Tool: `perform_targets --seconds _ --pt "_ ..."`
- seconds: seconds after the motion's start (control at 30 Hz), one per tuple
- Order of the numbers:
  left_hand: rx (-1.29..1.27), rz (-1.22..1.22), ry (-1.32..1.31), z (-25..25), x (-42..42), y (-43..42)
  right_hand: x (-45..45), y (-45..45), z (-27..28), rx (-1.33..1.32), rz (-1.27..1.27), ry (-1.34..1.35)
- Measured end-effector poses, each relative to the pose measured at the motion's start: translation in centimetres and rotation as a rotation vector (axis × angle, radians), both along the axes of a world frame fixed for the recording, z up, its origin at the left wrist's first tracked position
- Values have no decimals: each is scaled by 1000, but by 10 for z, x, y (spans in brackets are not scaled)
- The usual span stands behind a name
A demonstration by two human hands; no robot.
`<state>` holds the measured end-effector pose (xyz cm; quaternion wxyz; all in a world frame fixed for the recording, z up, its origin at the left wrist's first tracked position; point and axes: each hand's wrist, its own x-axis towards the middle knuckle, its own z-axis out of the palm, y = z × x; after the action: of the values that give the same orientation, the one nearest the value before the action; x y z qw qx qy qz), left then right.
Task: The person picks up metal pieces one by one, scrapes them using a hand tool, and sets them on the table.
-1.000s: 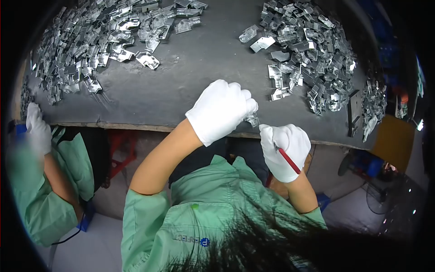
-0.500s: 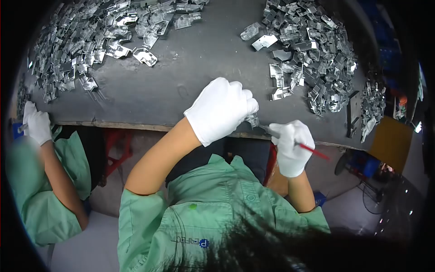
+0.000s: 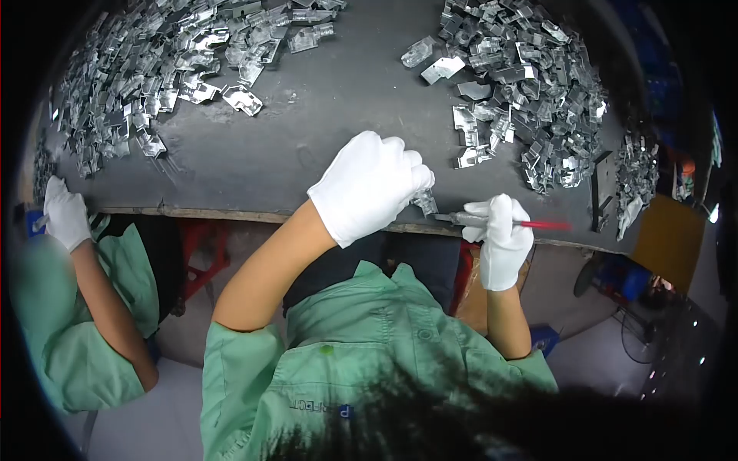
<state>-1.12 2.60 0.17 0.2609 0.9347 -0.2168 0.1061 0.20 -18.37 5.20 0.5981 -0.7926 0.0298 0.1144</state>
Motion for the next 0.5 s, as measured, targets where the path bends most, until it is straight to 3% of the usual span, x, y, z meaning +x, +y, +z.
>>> perform_targets --seconds 0.03,0.13,0.17,0.2,0.27,0.33,0.37,0.5 --pt "7 0 -5 1 1 1 -1 2 1 -28 7 -68" --pt "-17 -8 18 4 2 1 13 -9 5 -668 691 -910" --pt "-11 -8 35 5 2 1 11 -6 9 -621 763 -764" --pt "-4 -8 52 6 2 1 0 6 -2 -535 508 -967" --pt "6 -10 66 6 2 1 9 -2 5 -775 668 -963" --pt "13 -17 56 5 3 1 12 2 -1 -113 140 86" --pt "8 -24 62 6 2 1 18 -2 -6 113 3 289" --pt "-5 -11 41 6 1 0 15 -8 -11 247 6 267"
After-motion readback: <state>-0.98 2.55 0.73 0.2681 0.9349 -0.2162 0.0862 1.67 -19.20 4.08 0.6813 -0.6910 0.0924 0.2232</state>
